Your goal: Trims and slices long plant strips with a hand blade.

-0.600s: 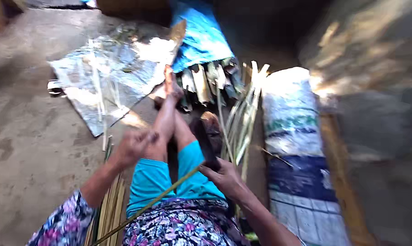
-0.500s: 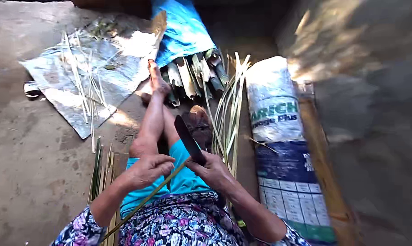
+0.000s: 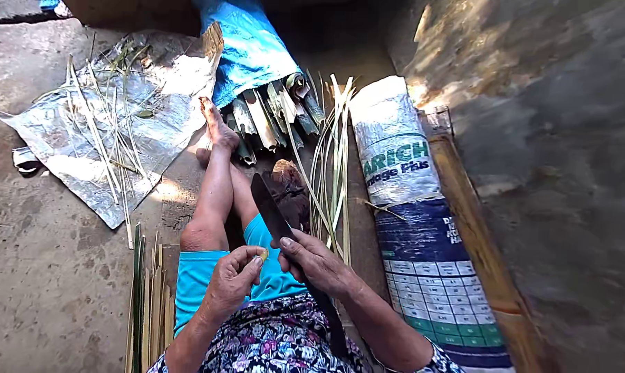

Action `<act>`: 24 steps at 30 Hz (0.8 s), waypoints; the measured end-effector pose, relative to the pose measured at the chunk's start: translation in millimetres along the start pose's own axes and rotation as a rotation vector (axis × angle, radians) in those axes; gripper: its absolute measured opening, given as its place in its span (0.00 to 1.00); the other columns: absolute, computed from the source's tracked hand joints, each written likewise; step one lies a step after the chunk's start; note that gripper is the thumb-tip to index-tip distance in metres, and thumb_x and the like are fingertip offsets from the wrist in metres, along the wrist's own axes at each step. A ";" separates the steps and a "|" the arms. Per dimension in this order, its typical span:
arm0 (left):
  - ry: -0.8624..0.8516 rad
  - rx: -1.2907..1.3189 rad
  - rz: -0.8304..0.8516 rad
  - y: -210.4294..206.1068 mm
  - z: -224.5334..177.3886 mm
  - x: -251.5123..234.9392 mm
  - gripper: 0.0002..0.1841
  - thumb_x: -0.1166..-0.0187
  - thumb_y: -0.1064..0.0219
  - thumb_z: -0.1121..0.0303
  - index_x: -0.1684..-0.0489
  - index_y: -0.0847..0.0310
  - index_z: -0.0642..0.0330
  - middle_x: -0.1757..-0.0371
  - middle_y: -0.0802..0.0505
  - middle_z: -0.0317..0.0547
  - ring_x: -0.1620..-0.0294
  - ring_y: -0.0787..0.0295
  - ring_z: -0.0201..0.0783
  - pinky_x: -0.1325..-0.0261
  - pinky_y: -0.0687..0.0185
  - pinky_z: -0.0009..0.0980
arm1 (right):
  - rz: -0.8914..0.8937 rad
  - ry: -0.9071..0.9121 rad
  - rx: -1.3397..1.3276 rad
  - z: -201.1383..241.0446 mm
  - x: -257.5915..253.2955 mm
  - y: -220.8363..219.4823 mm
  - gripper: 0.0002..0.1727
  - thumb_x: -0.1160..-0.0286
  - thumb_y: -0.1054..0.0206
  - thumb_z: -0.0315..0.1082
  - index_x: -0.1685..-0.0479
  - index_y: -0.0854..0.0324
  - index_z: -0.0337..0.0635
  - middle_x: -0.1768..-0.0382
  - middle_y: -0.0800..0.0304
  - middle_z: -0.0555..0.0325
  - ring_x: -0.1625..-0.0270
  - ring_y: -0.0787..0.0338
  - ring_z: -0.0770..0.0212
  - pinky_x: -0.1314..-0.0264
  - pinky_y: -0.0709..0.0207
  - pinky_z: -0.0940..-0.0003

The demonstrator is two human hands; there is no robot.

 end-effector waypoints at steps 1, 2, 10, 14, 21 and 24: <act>0.004 0.014 -0.017 0.5 1.3 0.4 0.11 0.17 0.42 0.75 0.53 0.12 0.65 0.74 0.11 0.30 0.79 0.20 0.19 0.75 0.23 0.15 | -0.009 0.002 -0.017 -0.5 0.1 -4.0 0.19 0.06 0.58 0.39 0.42 0.23 0.39 0.76 0.21 0.72 0.81 0.27 0.80 0.77 0.31 0.84; 0.009 0.031 -0.028 1.0 2.4 0.3 0.10 0.17 0.42 0.76 0.57 0.11 0.65 0.72 0.08 0.32 0.78 0.16 0.21 0.73 0.19 0.16 | -0.021 0.003 -0.027 -0.5 -0.7 -6.7 0.19 0.05 0.59 0.39 0.43 0.23 0.39 0.77 0.22 0.72 0.81 0.28 0.80 0.77 0.32 0.84; -0.033 0.115 -0.218 2.7 -1.7 -7.6 0.08 0.22 0.38 0.80 0.66 0.12 0.67 0.70 0.09 0.39 0.79 0.16 0.25 0.72 0.15 0.20 | -0.027 0.037 -0.051 0.9 -15.3 -19.8 0.20 0.05 0.57 0.40 0.48 0.20 0.39 0.63 0.17 0.66 0.81 0.27 0.80 0.77 0.28 0.84; -0.054 0.088 -0.275 1.3 -4.3 -10.2 0.08 0.22 0.38 0.80 0.68 0.13 0.67 0.74 0.10 0.38 0.81 0.17 0.25 0.74 0.16 0.19 | -0.043 0.074 -0.024 3.1 -25.8 -25.8 0.18 0.05 0.54 0.39 0.55 0.21 0.41 0.77 0.24 0.70 0.83 0.29 0.80 0.77 0.30 0.83; -0.083 -0.015 -0.352 -0.7 -0.7 -10.8 0.06 0.24 0.35 0.78 0.68 0.13 0.68 0.72 0.12 0.38 0.80 0.18 0.25 0.74 0.16 0.19 | -0.066 0.107 0.045 3.0 -27.7 -24.8 0.19 0.06 0.53 0.41 0.56 0.19 0.41 0.71 0.23 0.67 0.80 0.27 0.79 0.75 0.28 0.82; -0.092 -0.034 -0.357 -3.0 0.7 -10.5 0.06 0.24 0.35 0.79 0.67 0.12 0.68 0.71 0.11 0.40 0.80 0.17 0.25 0.74 0.16 0.20 | -0.066 0.094 0.025 1.6 -26.3 -24.7 0.18 0.06 0.54 0.40 0.54 0.20 0.41 0.73 0.24 0.69 0.81 0.28 0.79 0.76 0.29 0.83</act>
Point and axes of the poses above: each hand's wrist, its own x-axis away from the middle knuckle, its own y-axis out of the back of the hand, z = x × y, the point moved 2 cm from there along -x, towards the middle knuckle
